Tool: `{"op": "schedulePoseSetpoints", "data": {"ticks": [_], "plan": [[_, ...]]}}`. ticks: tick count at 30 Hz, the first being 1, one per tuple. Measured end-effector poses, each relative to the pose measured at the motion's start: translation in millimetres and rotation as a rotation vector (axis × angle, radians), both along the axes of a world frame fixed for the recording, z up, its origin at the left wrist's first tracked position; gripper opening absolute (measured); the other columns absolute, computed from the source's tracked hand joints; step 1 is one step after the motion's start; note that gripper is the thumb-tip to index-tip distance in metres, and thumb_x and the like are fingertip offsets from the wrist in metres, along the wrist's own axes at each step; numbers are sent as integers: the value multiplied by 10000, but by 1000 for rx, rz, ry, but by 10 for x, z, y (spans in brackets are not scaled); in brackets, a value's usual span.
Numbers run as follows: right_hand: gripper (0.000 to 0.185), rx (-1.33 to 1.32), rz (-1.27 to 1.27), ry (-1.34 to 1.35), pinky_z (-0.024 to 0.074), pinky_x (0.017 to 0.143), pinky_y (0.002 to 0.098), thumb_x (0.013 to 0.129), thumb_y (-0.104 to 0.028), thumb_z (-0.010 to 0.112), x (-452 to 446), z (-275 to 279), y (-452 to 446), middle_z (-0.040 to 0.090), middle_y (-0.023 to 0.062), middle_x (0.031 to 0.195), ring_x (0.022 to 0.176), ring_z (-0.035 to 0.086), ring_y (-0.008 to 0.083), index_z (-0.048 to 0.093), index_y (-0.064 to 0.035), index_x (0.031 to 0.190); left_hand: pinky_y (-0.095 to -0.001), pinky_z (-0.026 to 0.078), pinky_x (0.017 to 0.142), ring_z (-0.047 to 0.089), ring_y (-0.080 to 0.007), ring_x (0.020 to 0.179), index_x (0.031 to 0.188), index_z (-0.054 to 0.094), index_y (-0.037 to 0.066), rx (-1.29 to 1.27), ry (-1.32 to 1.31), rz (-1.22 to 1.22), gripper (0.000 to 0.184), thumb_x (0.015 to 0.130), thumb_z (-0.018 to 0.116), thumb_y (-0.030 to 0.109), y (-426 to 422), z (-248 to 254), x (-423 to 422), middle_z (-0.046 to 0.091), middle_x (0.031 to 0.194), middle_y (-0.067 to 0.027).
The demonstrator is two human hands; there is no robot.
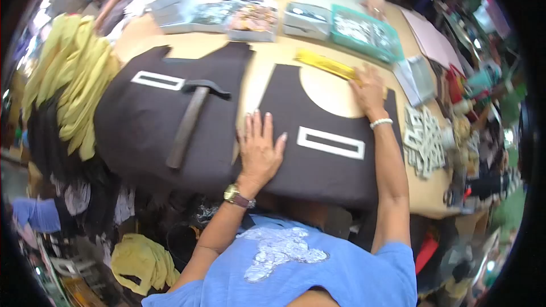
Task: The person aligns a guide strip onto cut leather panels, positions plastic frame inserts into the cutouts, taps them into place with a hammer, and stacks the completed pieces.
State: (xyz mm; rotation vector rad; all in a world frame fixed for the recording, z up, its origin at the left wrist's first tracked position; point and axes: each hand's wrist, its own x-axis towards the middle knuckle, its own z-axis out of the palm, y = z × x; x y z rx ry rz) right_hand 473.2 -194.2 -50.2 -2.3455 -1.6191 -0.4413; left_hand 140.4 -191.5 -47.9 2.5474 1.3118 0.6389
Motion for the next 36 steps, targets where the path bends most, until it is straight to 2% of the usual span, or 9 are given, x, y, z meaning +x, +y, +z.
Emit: {"op": "schedulePoseSetpoints", "data": {"ticks": [3, 13, 16, 19, 20, 24, 29, 33, 36], "plan": [[490, 89, -119, -132, 300, 1007, 502, 841, -391, 559, 63, -15, 50, 439, 142, 1353, 1252, 378, 345, 525, -148, 1265, -563, 220, 1047, 234, -459, 1314, 1352, 382, 13, 42, -62, 56, 560, 899, 495, 321, 2, 2, -23, 292, 1367, -342], [369, -130, -802, -12, 408, 881, 421, 864, -288, 584, -1094, 264, -2101, 566, 176, 1087, 1022, 525, 339, 583, 31, 1049, -567, 278, 1010, 402, -377, 1234, 1246, 486, -25, 60, -112, -54, 407, 893, 503, 175, -23, -78, -27, 463, 1306, -206], [219, 112, -556, 355, 433, 806, 363, 856, -146, 614, -1162, 196, -2418, 564, 121, 969, 875, 551, 255, 556, 22, 985, -489, 355, 997, 471, -366, 1189, 1220, 513, -35, -37, -212, -188, 361, 869, 515, 51, -195, 11, -166, 512, 1265, -206], [173, 538, -250, 1147, 434, 764, 273, 843, -24, 606, -1122, 479, -2402, 530, 62, 911, 839, 523, 145, 506, -4, 982, -397, 387, 1002, 488, -339, 1191, 1219, 527, -32, -287, -619, -269, 363, 857, 516, -7, -382, 348, -415, 516, 1267, -205], [240, 599, -105, 1150, 424, 770, 226, 844, 11, 586, -1180, 651, -2317, 516, 42, 918, 879, 500, 96, 460, -24, 1046, -319, 375, 1017, 499, -289, 1195, 1225, 526, -28, -320, -667, -234, 368, 858, 511, -29, -428, 540, -544, 519, 1265, -205], [634, 613, 291, 1398, 385, 962, 322, 791, 28, 549, -1367, 1329, -1915, 581, 167, 1112, 1035, 561, 213, 284, -14, 1365, -299, 375, 998, 512, -189, 1177, 1221, 550, -9, -402, -883, 43, 397, 826, 559, -39, -458, 1463, -1329, 561, 1248, -137], [804, 491, 848, 1340, 291, 1048, 399, 665, 3, 622, -1587, 1711, -1382, 502, 226, 1259, 1198, 468, 272, 269, 73, 1384, -305, 316, 1042, 481, -170, 1204, 1228, 553, 14, 311, -852, 342, 387, 841, 546, -8, -468, 2277, -2357, 560, 1256, -108], [590, 342, 1154, 1144, 250, 1061, 344, 636, -14, 651, -1965, 2068, -941, 520, 203, 1255, 1241, 433, 268, 519, 117, 1196, -328, 249, 1087, 402, -185, 1278, 1294, 494, 35, 792, -361, 406, 395, 920, 463, 157, -193, 2974, -3123, 494, 1336, -90], [606, 329, 1303, 952, 314, 1025, 309, 674, 33, 615, -2291, 2323, -631, 511, 180, 1280, 1207, 466, 210, 470, 86, 1260, -310, 419, 953, 585, -217, 1074, 1287, 522, 123, 1052, -179, 381, 382, 909, 464, 134, 358, 3398, -3293, 593, 1200, -134]]}}
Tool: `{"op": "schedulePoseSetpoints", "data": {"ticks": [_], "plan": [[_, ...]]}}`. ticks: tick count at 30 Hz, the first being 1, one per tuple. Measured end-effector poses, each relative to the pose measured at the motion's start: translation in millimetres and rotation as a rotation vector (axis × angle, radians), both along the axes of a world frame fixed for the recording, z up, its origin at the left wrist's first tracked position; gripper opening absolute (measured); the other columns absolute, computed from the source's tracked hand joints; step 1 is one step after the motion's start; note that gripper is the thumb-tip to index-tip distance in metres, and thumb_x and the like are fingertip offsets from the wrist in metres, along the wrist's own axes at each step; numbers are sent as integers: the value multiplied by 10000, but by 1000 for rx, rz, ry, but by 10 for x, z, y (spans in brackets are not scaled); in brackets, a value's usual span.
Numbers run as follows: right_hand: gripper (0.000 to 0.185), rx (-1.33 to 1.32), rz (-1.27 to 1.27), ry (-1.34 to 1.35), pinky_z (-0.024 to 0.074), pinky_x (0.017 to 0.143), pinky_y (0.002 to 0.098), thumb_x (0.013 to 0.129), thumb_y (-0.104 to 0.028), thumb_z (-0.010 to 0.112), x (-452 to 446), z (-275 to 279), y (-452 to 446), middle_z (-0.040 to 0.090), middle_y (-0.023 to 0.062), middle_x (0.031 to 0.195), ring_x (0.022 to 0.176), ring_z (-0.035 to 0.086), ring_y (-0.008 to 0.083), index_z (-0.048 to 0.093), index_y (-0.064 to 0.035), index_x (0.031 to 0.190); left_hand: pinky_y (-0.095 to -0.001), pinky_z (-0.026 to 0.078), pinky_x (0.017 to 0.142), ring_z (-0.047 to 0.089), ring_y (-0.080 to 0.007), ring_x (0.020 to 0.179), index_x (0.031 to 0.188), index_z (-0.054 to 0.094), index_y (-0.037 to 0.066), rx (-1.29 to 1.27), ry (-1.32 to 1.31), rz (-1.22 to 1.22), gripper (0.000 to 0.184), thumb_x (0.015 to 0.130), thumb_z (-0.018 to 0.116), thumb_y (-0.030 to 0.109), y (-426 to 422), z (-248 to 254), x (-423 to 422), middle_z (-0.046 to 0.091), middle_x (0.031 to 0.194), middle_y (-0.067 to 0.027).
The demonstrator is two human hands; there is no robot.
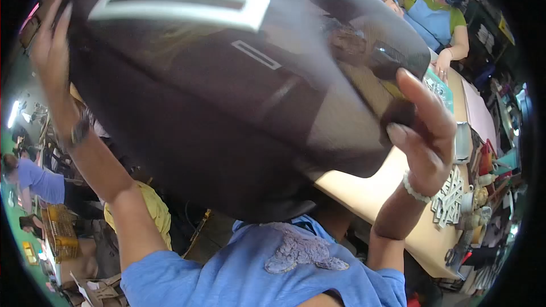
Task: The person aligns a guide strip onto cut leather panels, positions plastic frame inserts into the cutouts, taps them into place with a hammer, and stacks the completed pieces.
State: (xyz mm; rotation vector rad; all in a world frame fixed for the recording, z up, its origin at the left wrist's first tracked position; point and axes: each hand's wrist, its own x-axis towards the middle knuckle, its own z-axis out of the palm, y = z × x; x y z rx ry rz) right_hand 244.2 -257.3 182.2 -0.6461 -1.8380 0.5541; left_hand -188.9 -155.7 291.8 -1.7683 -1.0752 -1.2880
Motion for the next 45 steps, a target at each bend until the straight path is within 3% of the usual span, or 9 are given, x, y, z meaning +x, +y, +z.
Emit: {"op": "schedulePoseSetpoints", "data": {"ticks": [3, 5, 6, 8, 9, 13, 20, 31, 45], "plan": [[619, -24, -177, -59, 401, 915, 253, 704, 72, 593, -242, 24, 225, 506, 142, 1299, 1094, 517, 134, 446, 51, 1305, -354, 448, 925, 567, -238, 1108, 1307, 482, 254, 115, 217, 65, 352, 962, 416, 223, 827, 221, -146, 566, 1242, -94], [585, -76, -311, 7, 403, 923, 275, 725, 44, 623, -396, -101, 402, 575, 130, 1188, 1064, 547, 168, 487, -15, 1290, -345, 370, 1026, 510, -284, 1178, 1186, 567, -6, 37, 178, 19, 339, 861, 473, 11, 1042, 107, 281, 559, 1232, -165], [568, -104, -375, 42, 403, 928, 286, 735, 31, 637, -474, -164, 490, 609, 124, 1133, 1049, 561, 185, 508, -48, 1283, -383, 427, 474, 563, -277, 478, 848, 664, -9, 37, 128, 65, 381, 921, 468, 309, 1474, -19, 121, 570, 590, -209], [594, -72, -382, 54, 388, 959, 307, 740, 40, 632, -540, -416, 748, 583, 159, 1160, 1099, 536, 229, 466, -21, 1307, -416, 507, 790, 609, -344, 944, 1227, 526, 183, -304, 366, 532, 312, 932, 424, 188, 2490, -297, -342, 604, 1117, -137], [596, -120, -395, 61, 381, 972, 316, 747, 34, 630, -567, -546, 850, 567, 173, 1177, 1123, 519, 248, 453, -15, 1314, -470, 507, 678, 595, -402, 800, 1132, 552, 146, -6, 356, -8, 261, 906, 423, 175, 2260, -511, 81, 609, 981, -194], [610, -337, -438, 63, 349, 1024, 357, 772, 2, 623, -624, -1187, 1164, 506, 233, 1248, 1223, 445, 334, 401, 5, 1339, -435, 528, 651, 625, -358, 732, 1302, 481, 156, -130, 417, 26, 470, 850, 396, 59, 2873, -1438, 259, 629, 949, -194], [626, -486, -562, -42, 342, 1028, 350, 789, -72, 633, -680, -1848, 1392, 491, 232, 1246, 1192, 459, 351, 361, 66, 1336, -518, 362, 978, 405, -305, 1246, 1242, 532, 128, -520, 539, 227, 363, 916, 442, 259, 3071, -2429, 534, 431, 1377, -96], [610, -615, -486, 289, 349, 1021, 314, 815, -112, 632, -612, -2087, 1477, 477, 227, 1282, 1214, 459, 270, 364, 125, 1309, -570, 181, 1057, 270, -347, 1337, 1357, 418, 175, -1094, 265, 182, 459, 962, 302, 379, 2473, -2901, 641, 354, 1440, -76], [629, -718, -423, 477, 319, 1048, 312, 815, -99, 624, -584, -2138, 1447, 387, 260, 1367, 1270, 402, 277, 333, 131, 1324, -382, 312, 1038, 394, -368, 1250, 1264, 478, -41, -759, -51, 89, 488, 940, 448, 322, 1781, -2985, -148, 428, 1339, -237]]}}
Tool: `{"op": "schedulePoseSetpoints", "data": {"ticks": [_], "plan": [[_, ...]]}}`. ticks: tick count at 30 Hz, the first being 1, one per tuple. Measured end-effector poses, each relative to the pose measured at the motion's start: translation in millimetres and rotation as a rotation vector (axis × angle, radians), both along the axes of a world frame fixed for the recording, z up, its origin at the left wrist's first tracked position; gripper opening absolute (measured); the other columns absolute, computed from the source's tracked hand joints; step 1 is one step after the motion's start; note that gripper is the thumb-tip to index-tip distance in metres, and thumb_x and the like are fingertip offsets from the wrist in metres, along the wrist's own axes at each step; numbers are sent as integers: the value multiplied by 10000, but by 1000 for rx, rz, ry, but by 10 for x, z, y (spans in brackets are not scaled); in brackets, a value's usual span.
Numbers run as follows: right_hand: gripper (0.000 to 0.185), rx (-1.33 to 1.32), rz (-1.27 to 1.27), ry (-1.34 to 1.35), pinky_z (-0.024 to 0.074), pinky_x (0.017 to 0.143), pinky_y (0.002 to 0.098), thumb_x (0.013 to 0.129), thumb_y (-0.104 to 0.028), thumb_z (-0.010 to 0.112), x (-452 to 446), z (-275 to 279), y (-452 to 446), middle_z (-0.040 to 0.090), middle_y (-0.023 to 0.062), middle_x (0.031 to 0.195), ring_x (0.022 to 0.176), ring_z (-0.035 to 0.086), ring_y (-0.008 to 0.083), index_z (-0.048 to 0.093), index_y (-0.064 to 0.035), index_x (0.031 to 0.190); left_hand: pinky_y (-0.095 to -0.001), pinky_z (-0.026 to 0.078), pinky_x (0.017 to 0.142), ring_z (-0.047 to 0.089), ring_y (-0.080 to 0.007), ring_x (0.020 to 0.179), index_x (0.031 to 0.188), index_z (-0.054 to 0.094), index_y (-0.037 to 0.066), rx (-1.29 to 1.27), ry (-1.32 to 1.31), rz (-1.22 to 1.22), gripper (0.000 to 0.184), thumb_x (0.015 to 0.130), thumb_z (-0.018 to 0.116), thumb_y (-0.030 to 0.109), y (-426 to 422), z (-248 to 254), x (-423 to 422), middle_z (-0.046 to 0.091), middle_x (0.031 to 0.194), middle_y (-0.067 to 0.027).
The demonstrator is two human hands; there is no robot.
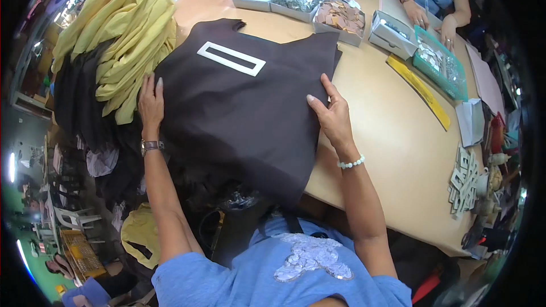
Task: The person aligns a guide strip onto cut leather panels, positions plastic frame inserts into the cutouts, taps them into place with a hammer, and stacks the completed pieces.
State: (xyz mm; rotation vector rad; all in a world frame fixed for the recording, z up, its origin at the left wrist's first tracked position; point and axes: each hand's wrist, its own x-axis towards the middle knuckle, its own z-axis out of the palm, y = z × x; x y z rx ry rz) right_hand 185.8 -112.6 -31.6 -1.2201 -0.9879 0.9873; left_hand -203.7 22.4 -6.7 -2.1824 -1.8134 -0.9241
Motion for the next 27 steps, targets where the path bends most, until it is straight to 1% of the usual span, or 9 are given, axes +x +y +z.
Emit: {"op": "schedulePoseSetpoints", "data": {"ticks": [6, 11, 14, 15, 18, 19, 22, 23, 27], "plan": [[642, -13, 6, 39, 335, 1035, 298, 815, -93, 626, -11, 24, -21, 394, 258, 1358, 1256, 413, 262, 318, 135, 1330, -381, 365, 993, 450, -376, 1191, 1215, 507, -52, 67, -109, -202, 475, 913, 515, 315, 72, 413, 880, 486, 1272, -242], [641, 37, 46, 42, 346, 1027, 308, 837, -87, 604, 22, -5, -15, 393, 262, 1353, 1252, 417, 266, 288, 108, 1358, -572, 223, 1045, 317, -377, 1304, 1333, 434, 78, -173, 107, -286, 686, 858, 443, 573, 267, 244, 1711, 399, 1385, -191], [650, 11, -47, 48, 423, 946, 304, 861, -86, 567, 28, 29, -25, 400, 260, 1343, 1174, 482, 236, 235, 58, 1400, -564, 190, 1061, 308, -370, 1312, 1317, 456, 64, -333, 341, -203, 719, 836, 453, 598, 341, 83, 1849, 408, 1378, -192], [586, -35, -74, 123, 486, 784, 276, 892, -71, 503, 39, 112, -47, 461, 220, 1284, 956, 574, 177, 239, 26, 1406, -570, 158, 1068, 307, -368, 1314, 1295, 483, 53, -363, 322, -217, 745, 814, 463, 621, 392, 93, 1834, 423, 1367, -192], [510, 22, -154, 149, 480, 641, 261, 913, -55, 451, 154, 94, -31, 508, 171, 1214, 745, 570, 127, 267, 35, 1380, -565, 161, 1069, 311, -368, 1311, 1275, 506, 46, -294, 281, -201, 739, 804, 485, 614, 384, 45, 1811, 433, 1358, -196], [381, 30, -233, 94, 483, 632, 266, 903, -23, 445, 159, 100, -30, 545, 123, 1150, 679, 575, 133, 429, 23, 1281, -561, 159, 1072, 318, -371, 1307, 1273, 508, 42, -293, 262, -211, 737, 799, 502, 605, 376, 62, 1810, 437, 1353, -200], [270, 102, -336, -425, 484, 648, 264, 877, -19, 482, 288, 15, -2, 563, 102, 1128, 697, 580, 129, 576, 4, 1129, -559, 159, 1072, 333, -378, 1297, 1253, 525, 29, -248, 247, -211, 724, 799, 516, 592, 346, 71, 1812, 465, 1327, -206], [157, 98, -414, -420, 488, 674, 287, 831, -54, 567, 284, 5, 13, 582, 93, 1064, 703, 585, 168, 666, -24, 949, -559, 160, 1071, 339, -381, 1292, 1246, 531, 25, -245, 229, -224, 728, 795, 520, 596, 345, 61, 1812, 474, 1318, -207], [111, 165, -411, -814, 480, 670, 331, 761, -117, 657, 286, -44, -2, 586, 88, 942, 707, 574, 229, 677, -52, 849, -564, 164, 1068, 357, -391, 1277, 1222, 550, 16, -231, 196, -251, 751, 773, 536, 618, 340, 50, 1792, 500, 1290, -209]]}}
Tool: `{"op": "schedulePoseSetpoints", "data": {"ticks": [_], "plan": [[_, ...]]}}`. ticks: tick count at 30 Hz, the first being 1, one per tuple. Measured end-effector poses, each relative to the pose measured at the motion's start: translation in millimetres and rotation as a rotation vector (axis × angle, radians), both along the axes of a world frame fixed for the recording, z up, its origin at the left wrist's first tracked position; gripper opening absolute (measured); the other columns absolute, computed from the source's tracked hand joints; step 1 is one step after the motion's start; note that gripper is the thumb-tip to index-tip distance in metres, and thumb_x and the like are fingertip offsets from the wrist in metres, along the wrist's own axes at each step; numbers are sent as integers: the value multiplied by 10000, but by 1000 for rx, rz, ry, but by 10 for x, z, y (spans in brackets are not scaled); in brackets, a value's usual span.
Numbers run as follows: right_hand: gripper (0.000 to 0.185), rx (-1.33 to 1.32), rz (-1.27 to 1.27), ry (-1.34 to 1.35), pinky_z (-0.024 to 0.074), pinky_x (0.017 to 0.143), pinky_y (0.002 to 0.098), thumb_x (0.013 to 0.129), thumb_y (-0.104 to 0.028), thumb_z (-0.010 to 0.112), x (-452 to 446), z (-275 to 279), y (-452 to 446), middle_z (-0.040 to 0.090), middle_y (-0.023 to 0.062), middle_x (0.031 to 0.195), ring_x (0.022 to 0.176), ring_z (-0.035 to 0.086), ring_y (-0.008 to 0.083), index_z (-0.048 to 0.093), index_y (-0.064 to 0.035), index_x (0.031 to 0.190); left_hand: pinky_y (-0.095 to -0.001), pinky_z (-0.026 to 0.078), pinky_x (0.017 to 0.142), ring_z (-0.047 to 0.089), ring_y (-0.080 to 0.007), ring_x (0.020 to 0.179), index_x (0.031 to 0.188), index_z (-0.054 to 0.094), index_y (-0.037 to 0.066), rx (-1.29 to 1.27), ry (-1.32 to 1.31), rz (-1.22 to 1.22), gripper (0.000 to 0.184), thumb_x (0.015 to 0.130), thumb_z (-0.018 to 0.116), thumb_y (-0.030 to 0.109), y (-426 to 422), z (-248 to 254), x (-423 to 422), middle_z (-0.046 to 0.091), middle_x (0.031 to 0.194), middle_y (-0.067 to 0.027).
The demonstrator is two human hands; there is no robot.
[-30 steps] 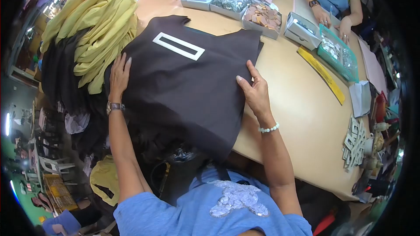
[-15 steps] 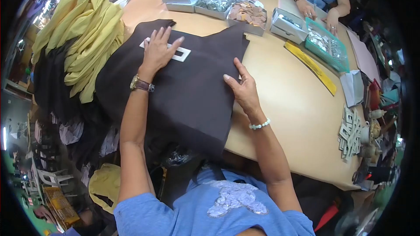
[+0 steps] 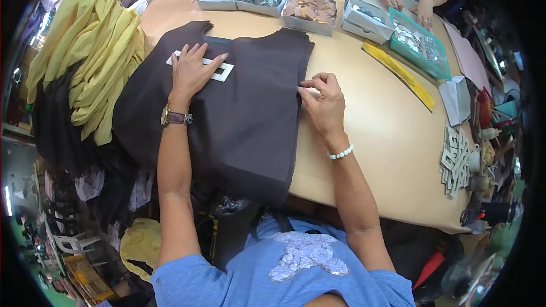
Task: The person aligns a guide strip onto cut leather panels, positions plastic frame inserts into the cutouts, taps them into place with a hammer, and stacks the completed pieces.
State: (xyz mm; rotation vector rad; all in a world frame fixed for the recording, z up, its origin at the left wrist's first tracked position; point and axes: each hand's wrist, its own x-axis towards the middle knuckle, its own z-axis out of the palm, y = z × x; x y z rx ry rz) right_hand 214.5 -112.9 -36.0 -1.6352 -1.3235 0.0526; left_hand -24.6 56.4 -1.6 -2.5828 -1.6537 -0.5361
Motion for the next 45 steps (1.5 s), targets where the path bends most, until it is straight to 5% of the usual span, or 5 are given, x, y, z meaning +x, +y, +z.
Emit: {"op": "schedulePoseSetpoints", "data": {"ticks": [12, 20, 31, 37, 45], "plan": [[80, -69, 118, -172, 459, 595, 337, 624, -85, 670, -133, 100, -98, 557, 52, 718, 667, 556, 234, 605, -48, 654, -580, 177, 1056, 375, -383, 1258, 1198, 564, 2, -6, 37, 13, 885, 696, 522, 730, -63, 58, 47, 515, 1268, -196], [334, 105, 474, -495, 401, 935, 383, 769, -144, 551, -364, 277, 111, 565, 164, 1085, 1056, 526, 291, 590, 15, 1060, -584, 177, 1056, 375, -375, 1261, 1218, 548, 8, 1, 23, 14, 823, 765, 477, 691, -31, 12, 27, 514, 1273, -188], [329, -288, 779, -21, 496, 766, 364, 778, -96, 580, -313, 364, 496, 569, 136, 1128, 955, 579, 265, 560, -11, 1094, -564, 158, 1071, 370, -353, 1267, 1209, 555, 0, -19, -22, 30, 898, 710, 490, 744, -31, 2, 21, 516, 1276, -169], [341, -202, 187, -665, 523, 731, 408, 734, -16, 554, 159, 275, 250, 497, 108, 1242, 961, 570, 327, 548, -81, 1069, -562, 158, 1071, 364, -347, 1272, 1207, 557, 0, -28, -47, 26, 920, 669, 532, 747, -33, -3, 16, 529, 1258, -167], [242, -65, -182, -421, 490, 760, 378, 725, 62, 550, 1218, 131, -479, 530, 119, 1209, 1013, 568, 314, 535, -70, 927, -557, 177, 1071, 373, -354, 1271, 1202, 561, -2, -49, -1, 48, 869, 682, 584, 694, -79, 51, 39, 524, 1278, -147]]}}
